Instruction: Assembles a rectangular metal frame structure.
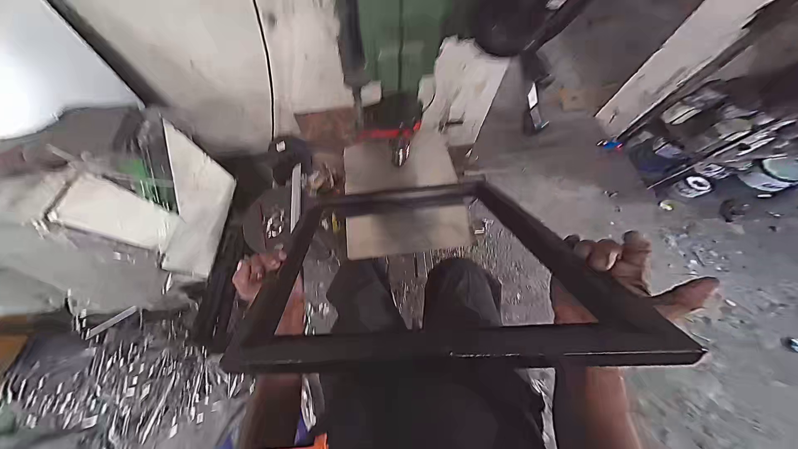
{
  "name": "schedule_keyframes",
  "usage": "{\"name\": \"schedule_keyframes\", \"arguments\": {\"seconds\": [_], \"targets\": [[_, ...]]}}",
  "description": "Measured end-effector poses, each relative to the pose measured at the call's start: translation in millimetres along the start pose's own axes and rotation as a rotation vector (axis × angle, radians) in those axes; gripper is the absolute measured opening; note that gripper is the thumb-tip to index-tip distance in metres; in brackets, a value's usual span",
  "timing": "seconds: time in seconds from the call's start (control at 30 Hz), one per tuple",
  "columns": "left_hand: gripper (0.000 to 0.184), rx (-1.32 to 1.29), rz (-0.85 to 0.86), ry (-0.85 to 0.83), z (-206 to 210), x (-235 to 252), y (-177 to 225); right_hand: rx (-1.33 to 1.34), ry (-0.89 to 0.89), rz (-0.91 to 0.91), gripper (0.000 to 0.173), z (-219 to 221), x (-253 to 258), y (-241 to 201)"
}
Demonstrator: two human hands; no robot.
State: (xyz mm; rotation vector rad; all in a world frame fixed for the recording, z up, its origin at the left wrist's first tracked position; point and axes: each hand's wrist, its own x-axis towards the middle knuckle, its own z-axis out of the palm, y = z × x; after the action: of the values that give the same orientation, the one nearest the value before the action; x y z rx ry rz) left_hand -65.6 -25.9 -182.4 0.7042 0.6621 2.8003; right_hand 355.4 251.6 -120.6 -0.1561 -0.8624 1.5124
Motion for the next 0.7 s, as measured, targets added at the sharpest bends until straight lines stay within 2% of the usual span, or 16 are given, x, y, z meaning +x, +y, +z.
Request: {"name": "schedule_keyframes", "arguments": {"seconds": [0.07,0.17,0.23,0.3,0.37,0.47,0.57,0.63,0.7], "targets": [[0.045,0.112,0.016,0.087,4.8,-12.7,-9.9,0.073,0.034,0.145,0.100,-13.3,0.2,-3.9],[0.031,0.247,-0.245,0.072,-9.5,-39.4,-2.0,0.024,0.002,0.418,0.103,-31.3,-9.3,-5.8],[0.029,0.416,-0.441,0.071,-19.9,-57.9,4.8,0.000,0.086,0.601,0.104,-46.4,-20.4,-3.5],[0.030,0.586,-0.563,0.008,-39.5,-67.1,4.7,-0.211,0.007,0.749,0.100,-63.4,-26.0,-4.2],[0.027,0.689,-0.565,-0.084,-54.9,-70.2,1.3,-0.447,-0.182,0.877,0.092,-86.6,-24.7,-6.7],[0.030,0.665,-0.543,-0.023,-64.8,-77.7,-8.0,-0.657,-0.217,1.021,0.104,-106.8,-28.1,-0.6],[0.026,0.650,-0.520,0.003,-66.1,-74.0,-14.1,-0.828,-0.199,0.971,0.088,-105.7,-30.0,5.8],[0.011,0.776,-0.456,0.042,-58.8,-66.2,-15.2,-1.160,-0.162,0.804,0.074,-85.2,-30.0,4.6],[0.031,0.936,-0.415,0.017,-46.1,-61.8,-1.2,-1.454,-0.224,0.533,0.073,-64.8,-28.0,2.6]]}}
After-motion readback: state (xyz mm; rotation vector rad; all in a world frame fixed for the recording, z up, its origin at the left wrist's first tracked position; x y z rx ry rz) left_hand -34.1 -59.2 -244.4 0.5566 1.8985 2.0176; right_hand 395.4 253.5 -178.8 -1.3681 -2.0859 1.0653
